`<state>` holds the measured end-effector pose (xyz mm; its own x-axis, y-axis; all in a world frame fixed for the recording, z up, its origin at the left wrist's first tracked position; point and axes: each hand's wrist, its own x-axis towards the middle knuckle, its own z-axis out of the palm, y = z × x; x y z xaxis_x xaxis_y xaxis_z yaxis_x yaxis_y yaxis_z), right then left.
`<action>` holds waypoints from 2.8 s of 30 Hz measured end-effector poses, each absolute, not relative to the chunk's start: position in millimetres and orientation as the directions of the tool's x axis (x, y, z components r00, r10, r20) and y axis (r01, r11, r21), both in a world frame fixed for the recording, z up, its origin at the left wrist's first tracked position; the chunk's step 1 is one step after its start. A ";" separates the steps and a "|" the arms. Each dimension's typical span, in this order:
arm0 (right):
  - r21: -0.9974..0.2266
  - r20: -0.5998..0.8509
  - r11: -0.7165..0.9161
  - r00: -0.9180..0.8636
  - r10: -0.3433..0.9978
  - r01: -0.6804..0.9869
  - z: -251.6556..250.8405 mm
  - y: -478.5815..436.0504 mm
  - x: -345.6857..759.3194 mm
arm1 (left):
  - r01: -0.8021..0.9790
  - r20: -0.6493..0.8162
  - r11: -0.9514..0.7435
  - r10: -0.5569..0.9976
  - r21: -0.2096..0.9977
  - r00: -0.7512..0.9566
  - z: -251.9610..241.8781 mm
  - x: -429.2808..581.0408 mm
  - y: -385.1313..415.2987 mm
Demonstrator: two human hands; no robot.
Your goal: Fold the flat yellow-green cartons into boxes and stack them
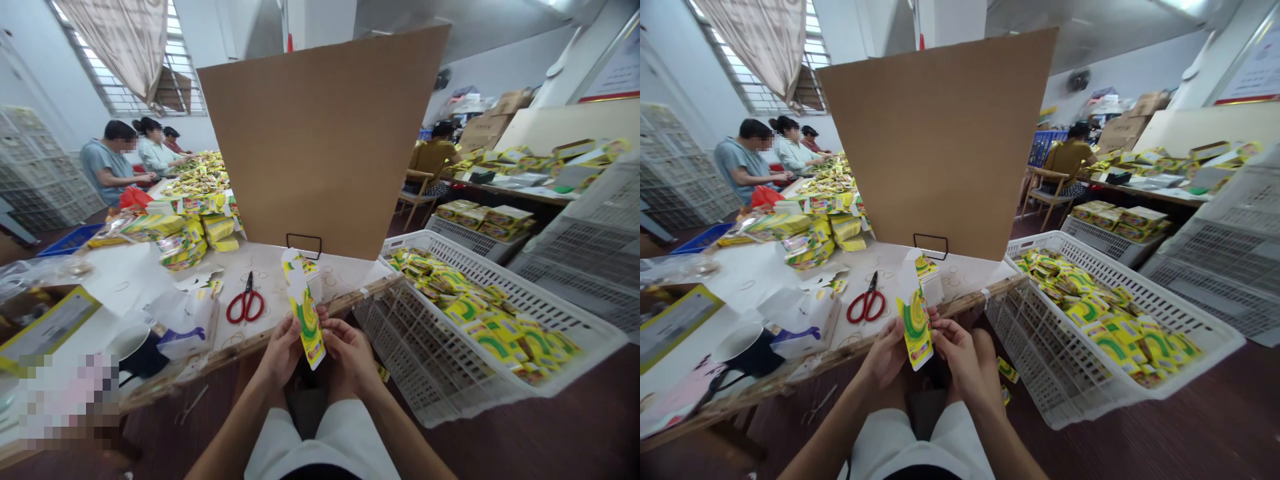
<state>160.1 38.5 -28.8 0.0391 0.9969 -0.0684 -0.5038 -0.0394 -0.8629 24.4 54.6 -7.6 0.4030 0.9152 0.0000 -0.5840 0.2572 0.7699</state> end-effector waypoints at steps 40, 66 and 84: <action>-0.932 0.317 0.321 -0.051 0.947 0.167 -13.1 15.3 170.1 | -0.350 0.061 0.060 0.945 0.935 0.322 -2.5 3.9 30.8; -0.933 0.337 0.334 -0.002 0.942 0.134 -12.8 26.4 182.8 | -0.258 -0.014 0.165 0.866 0.952 0.500 -8.6 1.0 23.6; -0.886 0.182 0.211 -0.110 0.977 0.412 -2.6 26.7 175.0 | -0.258 0.038 0.081 0.905 0.963 0.425 -5.4 1.9 27.0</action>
